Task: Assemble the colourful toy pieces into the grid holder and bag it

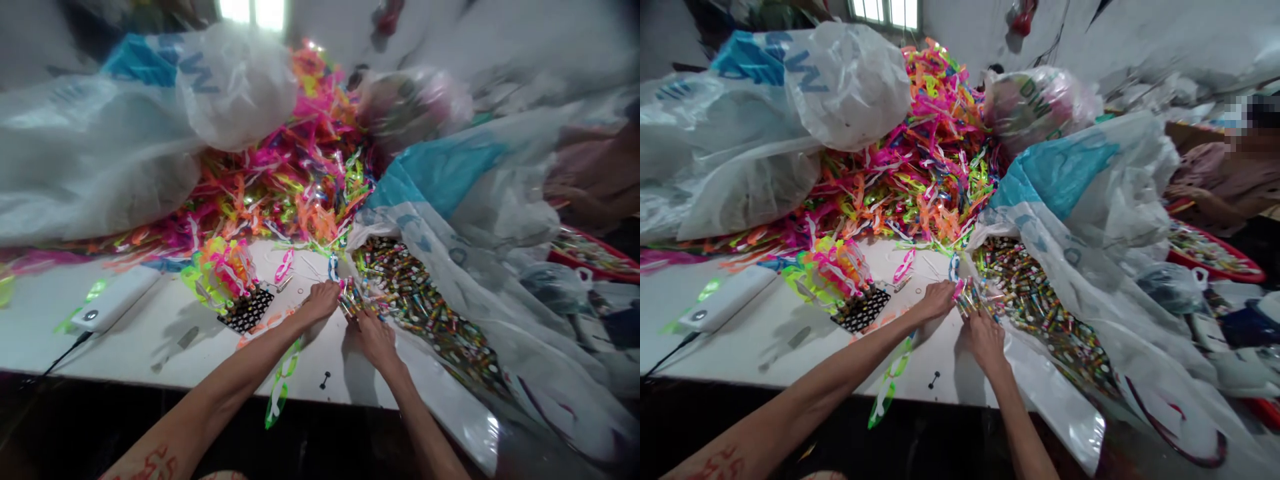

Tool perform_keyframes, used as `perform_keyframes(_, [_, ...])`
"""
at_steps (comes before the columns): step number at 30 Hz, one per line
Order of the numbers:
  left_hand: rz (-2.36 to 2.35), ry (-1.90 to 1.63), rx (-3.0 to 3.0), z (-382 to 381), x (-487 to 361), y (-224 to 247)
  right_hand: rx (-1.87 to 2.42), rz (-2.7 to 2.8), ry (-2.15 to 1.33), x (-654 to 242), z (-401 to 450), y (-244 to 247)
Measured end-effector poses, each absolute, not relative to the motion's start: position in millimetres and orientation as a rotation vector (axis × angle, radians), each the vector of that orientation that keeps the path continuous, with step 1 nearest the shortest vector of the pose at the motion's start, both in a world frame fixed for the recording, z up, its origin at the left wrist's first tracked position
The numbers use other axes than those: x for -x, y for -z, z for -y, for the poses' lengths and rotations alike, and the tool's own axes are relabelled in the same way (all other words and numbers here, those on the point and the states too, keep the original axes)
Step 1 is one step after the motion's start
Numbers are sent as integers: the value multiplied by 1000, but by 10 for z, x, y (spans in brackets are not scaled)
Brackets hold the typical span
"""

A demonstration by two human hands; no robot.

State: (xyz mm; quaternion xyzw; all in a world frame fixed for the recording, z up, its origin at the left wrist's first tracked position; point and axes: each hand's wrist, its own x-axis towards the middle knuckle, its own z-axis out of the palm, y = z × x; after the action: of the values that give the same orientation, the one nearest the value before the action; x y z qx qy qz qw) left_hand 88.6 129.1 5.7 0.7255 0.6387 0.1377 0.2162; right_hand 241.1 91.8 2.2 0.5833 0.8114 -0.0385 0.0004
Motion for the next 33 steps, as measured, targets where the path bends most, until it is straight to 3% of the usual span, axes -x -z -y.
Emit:
perform_keyframes(7, [-1826, -555, -1837, -1173, -719, -267, -1969, -2570, 221, -2185, -1035, 33])
perform_keyframes(9, [-1739, -626, -1722, -1007, -639, -377, -2055, -2584, 429, -2179, -1065, 60])
perform_keyframes(11, [-1459, -715, -1457, -813, -576, -430, -2186, -2526, 947, -2194, -1065, 52])
perform_keyframes(15, [-976, -798, -883, -498, -517, -347, -2197, -1960, 2437, -2229, -929, -93])
perform_keyframes(18, [-908, -853, -725, -396, -517, -268, -1984, -1672, 2931, -2203, -778, -252])
perform_keyframes(23, [-787, -855, -729, -365, -472, -303, -1850, -1668, 3007, -2109, -629, -355])
perform_keyframes(29, [-941, -893, -800, -337, -410, -269, -1924, -1869, 2836, -2126, -577, -300])
perform_keyframes(33, [-941, -798, -882, -300, -434, -271, -1950, -1707, 3002, -2184, -608, -353])
